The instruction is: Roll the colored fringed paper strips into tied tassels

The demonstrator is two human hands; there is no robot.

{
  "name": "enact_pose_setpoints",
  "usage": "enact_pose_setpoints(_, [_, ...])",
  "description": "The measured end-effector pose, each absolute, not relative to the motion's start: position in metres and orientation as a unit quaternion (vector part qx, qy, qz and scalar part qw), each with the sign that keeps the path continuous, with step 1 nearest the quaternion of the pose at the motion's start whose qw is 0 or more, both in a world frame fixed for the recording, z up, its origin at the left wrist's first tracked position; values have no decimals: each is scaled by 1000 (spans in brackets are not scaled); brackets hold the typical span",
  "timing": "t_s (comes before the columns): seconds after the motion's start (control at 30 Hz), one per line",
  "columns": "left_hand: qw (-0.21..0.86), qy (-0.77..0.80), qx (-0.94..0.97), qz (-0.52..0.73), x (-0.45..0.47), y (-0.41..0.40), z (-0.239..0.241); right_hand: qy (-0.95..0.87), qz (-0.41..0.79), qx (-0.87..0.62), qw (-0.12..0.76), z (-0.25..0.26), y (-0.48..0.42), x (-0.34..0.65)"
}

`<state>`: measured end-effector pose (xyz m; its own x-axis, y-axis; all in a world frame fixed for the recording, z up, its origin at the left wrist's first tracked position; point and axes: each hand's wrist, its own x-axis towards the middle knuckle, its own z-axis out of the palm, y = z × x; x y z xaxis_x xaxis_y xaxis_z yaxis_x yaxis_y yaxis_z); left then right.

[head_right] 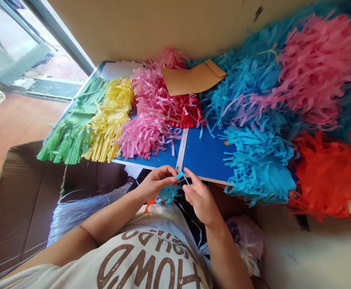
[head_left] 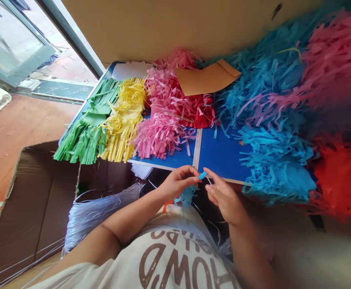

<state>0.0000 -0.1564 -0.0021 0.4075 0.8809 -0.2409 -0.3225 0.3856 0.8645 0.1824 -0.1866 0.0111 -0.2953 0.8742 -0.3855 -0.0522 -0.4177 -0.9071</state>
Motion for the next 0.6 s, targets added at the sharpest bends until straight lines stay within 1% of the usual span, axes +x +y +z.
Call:
enact_pose_setpoints(0.2, [733, 363, 417, 397, 3, -159, -3, -424, 705, -469, 322, 16, -188, 178])
enact_pose_setpoints(0.27, [695, 369, 485, 381, 1, -159, -1, -434, 703, -466, 317, 17, -187, 179])
enact_pose_setpoints(0.37, [596, 358, 628, 350, -3, -158, 3, -469, 676, -480, 304, 14, -186, 181])
enact_pose_setpoints(0.43, [514, 346, 711, 332, -6, -158, 5, -496, 635, -507, 306, 10, -186, 181])
enact_pose_setpoints(0.53, [411, 374, 769, 315, -4, -161, 8, -561, 524, -553, 323, 4, -188, 179])
enact_pose_setpoints(0.6, [370, 409, 774, 310, -2, -165, 8, -598, 443, -558, 367, 4, -191, 183])
